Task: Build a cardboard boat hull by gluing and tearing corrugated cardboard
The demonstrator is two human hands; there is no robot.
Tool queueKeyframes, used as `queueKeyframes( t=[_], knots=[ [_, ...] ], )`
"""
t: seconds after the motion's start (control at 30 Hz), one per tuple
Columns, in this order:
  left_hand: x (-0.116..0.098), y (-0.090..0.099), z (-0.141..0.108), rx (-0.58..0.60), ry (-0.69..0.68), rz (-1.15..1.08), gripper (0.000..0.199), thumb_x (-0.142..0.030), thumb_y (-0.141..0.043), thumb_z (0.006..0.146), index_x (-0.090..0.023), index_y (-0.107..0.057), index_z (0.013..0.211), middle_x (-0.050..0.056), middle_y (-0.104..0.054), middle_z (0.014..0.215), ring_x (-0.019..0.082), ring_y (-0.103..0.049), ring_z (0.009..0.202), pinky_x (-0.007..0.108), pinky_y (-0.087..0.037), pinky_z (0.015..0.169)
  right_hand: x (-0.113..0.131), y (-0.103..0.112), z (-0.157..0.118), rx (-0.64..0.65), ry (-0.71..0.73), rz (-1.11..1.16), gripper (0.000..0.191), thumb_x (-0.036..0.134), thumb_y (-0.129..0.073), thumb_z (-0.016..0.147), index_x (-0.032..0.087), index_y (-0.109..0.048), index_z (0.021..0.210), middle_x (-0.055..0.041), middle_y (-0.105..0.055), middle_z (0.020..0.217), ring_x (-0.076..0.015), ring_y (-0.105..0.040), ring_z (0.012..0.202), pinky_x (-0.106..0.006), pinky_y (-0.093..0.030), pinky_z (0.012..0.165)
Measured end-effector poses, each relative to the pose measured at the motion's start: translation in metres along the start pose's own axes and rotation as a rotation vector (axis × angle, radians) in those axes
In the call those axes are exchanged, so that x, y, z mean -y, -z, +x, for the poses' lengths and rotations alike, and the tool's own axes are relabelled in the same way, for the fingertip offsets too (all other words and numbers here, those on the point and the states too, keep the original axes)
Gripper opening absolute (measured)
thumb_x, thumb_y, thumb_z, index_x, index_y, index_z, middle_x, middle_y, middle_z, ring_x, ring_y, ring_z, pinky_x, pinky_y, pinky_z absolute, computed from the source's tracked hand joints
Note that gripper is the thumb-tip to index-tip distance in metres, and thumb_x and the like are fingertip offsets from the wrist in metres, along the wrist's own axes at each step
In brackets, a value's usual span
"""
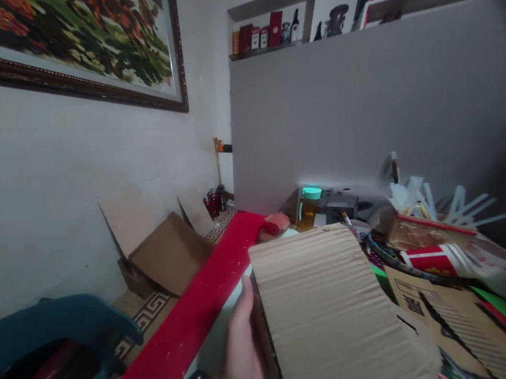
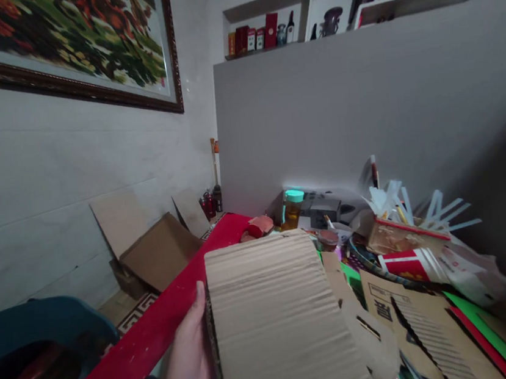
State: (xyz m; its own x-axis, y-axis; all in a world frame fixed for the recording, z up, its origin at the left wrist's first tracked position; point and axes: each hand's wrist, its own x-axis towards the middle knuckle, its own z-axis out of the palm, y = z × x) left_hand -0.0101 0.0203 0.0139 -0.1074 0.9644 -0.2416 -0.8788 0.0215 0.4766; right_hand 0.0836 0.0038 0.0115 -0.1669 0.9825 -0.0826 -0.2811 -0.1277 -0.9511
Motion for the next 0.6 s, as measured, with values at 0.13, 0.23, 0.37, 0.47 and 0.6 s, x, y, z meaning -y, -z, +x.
queueKeyframes(
  t=[0.13,0.23,0.37,0.47,0.6],
  knots=[
    [-0.003,0.0,0.0,0.057,-0.026,0.016,0.055,-0.054,-0.063,0.09,-0.023,-0.064,0.135,0.006,-0.063,0.142,0.03,-0.046,0.141,0.043,-0.035,0.12,-0.012,-0.057,0.024,0.029,0.119,0.082,0.059,0.07,-0.037,0.094,0.027,-0.076,0.103,-0.01,-0.075,0.085,-0.0303,-0.072,0.096,-0.046,-0.059,0.076],
    [-0.005,-0.001,-0.001,0.093,-0.1,0.026,0.054,-0.055,-0.064,0.089,-0.026,-0.064,0.135,0.002,-0.06,0.146,0.029,-0.038,0.146,0.041,-0.033,0.121,-0.014,-0.064,0.025,0.093,0.266,0.141,0.064,0.075,-0.031,0.091,0.033,-0.079,0.088,-0.0087,-0.073,0.067,-0.0334,-0.073,0.099,-0.049,-0.056,0.084],
    [-0.005,0.002,-0.005,0.169,-0.203,0.051,0.065,-0.058,-0.078,0.075,-0.03,-0.066,0.132,0.001,-0.059,0.147,0.032,-0.031,0.149,0.042,-0.033,0.121,-0.015,-0.053,0.025,0.207,0.269,-0.023,0.043,0.07,-0.058,0.078,0.033,-0.078,0.09,-0.0079,-0.074,0.068,-0.0332,-0.072,0.105,-0.049,-0.053,0.096],
    [-0.005,0.006,-0.008,0.286,-0.273,0.128,0.071,-0.063,-0.077,0.072,-0.034,-0.063,0.135,0.002,-0.061,0.145,0.036,-0.033,0.148,0.048,-0.034,0.12,-0.02,-0.049,0.029,0.22,0.205,-0.086,0.03,0.059,-0.07,0.072,0.037,-0.076,0.092,-0.0057,-0.074,0.068,-0.0343,-0.071,0.106,-0.05,-0.057,0.09],
    [-0.004,0.009,-0.009,0.366,-0.339,0.187,0.064,-0.06,-0.082,0.068,-0.034,-0.071,0.125,0.001,-0.061,0.145,0.038,-0.03,0.149,0.051,-0.03,0.121,-0.016,-0.03,0.032,0.205,0.086,-0.077,0.024,0.051,-0.078,0.065,0.042,-0.074,0.086,-0.0021,-0.072,0.065,-0.0355,-0.073,0.097,-0.05,-0.061,0.078]
  ],
)
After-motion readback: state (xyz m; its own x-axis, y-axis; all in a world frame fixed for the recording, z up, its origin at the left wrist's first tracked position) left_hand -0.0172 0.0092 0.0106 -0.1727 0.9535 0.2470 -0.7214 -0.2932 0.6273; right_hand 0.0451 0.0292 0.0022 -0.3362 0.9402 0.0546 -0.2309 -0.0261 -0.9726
